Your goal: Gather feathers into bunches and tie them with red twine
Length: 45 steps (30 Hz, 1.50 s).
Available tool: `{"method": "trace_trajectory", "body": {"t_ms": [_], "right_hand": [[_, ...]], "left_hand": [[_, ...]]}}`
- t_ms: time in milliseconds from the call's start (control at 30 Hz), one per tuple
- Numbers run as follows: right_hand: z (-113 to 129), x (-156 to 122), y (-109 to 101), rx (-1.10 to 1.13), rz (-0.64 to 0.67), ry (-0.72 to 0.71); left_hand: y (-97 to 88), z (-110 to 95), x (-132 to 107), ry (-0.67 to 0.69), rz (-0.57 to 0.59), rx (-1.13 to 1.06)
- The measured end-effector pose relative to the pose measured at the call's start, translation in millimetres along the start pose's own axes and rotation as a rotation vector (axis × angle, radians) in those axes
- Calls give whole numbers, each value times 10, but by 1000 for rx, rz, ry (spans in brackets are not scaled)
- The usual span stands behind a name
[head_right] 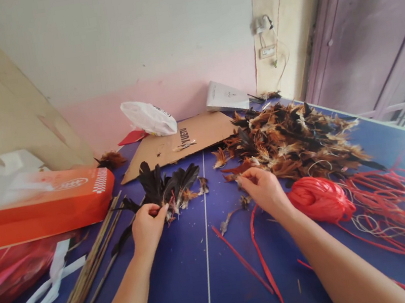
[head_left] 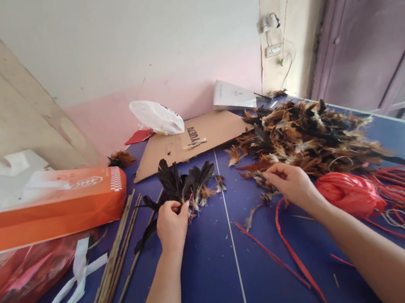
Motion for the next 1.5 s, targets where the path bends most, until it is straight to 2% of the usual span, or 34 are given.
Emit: {"method": "trace_trajectory", "body": {"t_ms": [67, 100, 200, 300, 400, 500, 600, 633, 667, 733, 800, 833, 933, 1133, 1267, 1367, 1500], "right_hand": [[-33, 35, -143, -66, -20, 33], [-40, 47, -190, -100, -14, 39], [-38, 57, -211, -197, 74, 25], [-21, 23, -125, -300, 204, -15], [14, -44, 25, -409, 350, -89], [51, -112, 165, -481, 443, -165], [89, -182, 295, -483, 524, -222], [89, -208, 331, -494, 559, -228], [79, -232, 357, -519, 593, -225], [43, -269, 371, -598, 649, -206], [3, -283, 337, -677, 675, -177], [-13, -279, 308, -706, 675, -161], [-59, -251, 212, -768, 658, -121], [-247, -206, 37, -916, 631, 7], [-309, -207, 19, -971, 609, 58], [-343, -235, 83, -978, 627, 77], [-356, -244, 197, -872, 623, 63]], "left_hand": [[-95, -133, -55, 76, -81, -16], [-94, -202, -89, 121, -82, -35], [94, -336, -172, 235, 61, -62], [326, -255, -165, 244, 202, -7], [373, -106, -77, 193, 212, 4], [219, -139, -47, 171, 137, -40], [-47, -443, -189, 225, 32, -154], [-67, -598, -283, 268, 66, -201], [-19, -769, -403, 320, 160, -239], [192, -1072, -705, 405, 428, -286], [391, -1253, -985, 451, 609, -280], [461, -1280, -1058, 440, 633, -267], [633, -1236, -1105, 342, 656, -296], [851, -1148, -903, 170, 782, -411], [905, -998, -756, -187, 843, -784], [1009, -920, -862, -433, 950, -1087], [1133, -841, -1104, -649, 1056, -1229]]}}
Point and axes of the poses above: each hand's wrist, its own x-axis towards the middle knuckle, its own y-axis out of the palm, z = x × y, the point moved 10 cm from there along x, towards the middle knuckle, and after that the axes turned 7 degrees about -y, right-handed, at the moved point
